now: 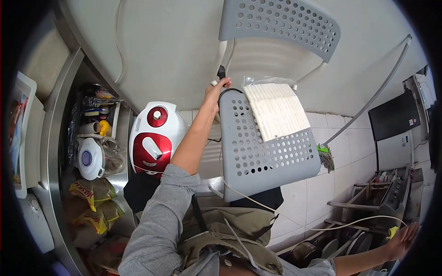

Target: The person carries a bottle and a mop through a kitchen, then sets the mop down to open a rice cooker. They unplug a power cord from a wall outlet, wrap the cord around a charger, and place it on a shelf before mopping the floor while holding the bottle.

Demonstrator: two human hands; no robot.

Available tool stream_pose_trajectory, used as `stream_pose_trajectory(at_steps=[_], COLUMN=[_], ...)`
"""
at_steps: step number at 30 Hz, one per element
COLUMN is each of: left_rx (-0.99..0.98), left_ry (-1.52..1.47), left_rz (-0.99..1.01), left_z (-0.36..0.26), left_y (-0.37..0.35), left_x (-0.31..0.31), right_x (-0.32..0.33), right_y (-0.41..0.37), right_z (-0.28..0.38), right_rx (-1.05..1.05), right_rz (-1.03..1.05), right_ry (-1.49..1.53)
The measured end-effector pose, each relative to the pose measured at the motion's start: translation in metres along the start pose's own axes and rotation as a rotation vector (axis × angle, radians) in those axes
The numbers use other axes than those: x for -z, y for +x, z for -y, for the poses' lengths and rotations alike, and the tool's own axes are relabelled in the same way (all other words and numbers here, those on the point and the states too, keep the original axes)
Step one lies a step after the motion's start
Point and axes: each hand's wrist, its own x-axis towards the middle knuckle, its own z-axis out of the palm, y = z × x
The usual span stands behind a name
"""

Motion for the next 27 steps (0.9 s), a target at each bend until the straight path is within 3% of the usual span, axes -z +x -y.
stream_pose_trajectory(at_steps=[2, 3, 4, 6, 7, 12, 14, 18, 22, 26, 27], left_rx=[0.016, 0.013, 0.076, 0.136, 0.137, 0.085, 0.02, -0.021, -0.126, -0.23, -0.33], left_ry=[-0.022, -0.021, 0.002, 0.026, 0.021, 0.078, 0.164, -0.009, 0.084, 0.328, 0.565], left_rz=[0.116, 0.113, 0.152, 0.192, 0.223, 0.345, 0.232, 0.096, 0.048, -0.084, -0.169], left_z=[0.004, 0.002, 0.0, -0.002, -0.002, -0.008, -0.009, 0.004, 0.004, 0.005, 0.004], left_y=[0.007, 0.008, 0.007, 0.007, 0.007, -0.008, -0.013, -0.001, -0.006, -0.004, -0.005], left_x=[0.009, 0.011, 0.013, 0.015, 0.015, 0.014, 0.006, 0.009, 0.007, 0.009, 0.011], right_x=[0.074, 0.072, 0.061, 0.04, 0.031, 0.008, 0.009, 0.008, 0.007, 0.006, 0.006], right_y=[0.067, 0.068, 0.06, 0.036, 0.029, 0.011, 0.012, 0.008, 0.006, 0.0, -0.002], right_z=[-0.044, -0.052, -0.052, -0.048, -0.053, -0.067, -0.076, -0.087, -0.092, -0.098, -0.1], right_rx=[-0.202, -0.212, -0.214, -0.27, -0.401, -0.431, -0.473, -0.501, -0.504, -0.519, -0.524], right_rz=[0.658, 0.733, 0.734, 0.429, 0.64, 0.699, 0.699, 0.706, 0.699, 0.716, 0.716], right_ry=[0.647, 0.621, 0.623, 0.454, 0.686, 0.711, 0.724, 0.721, 0.707, 0.709, 0.703])
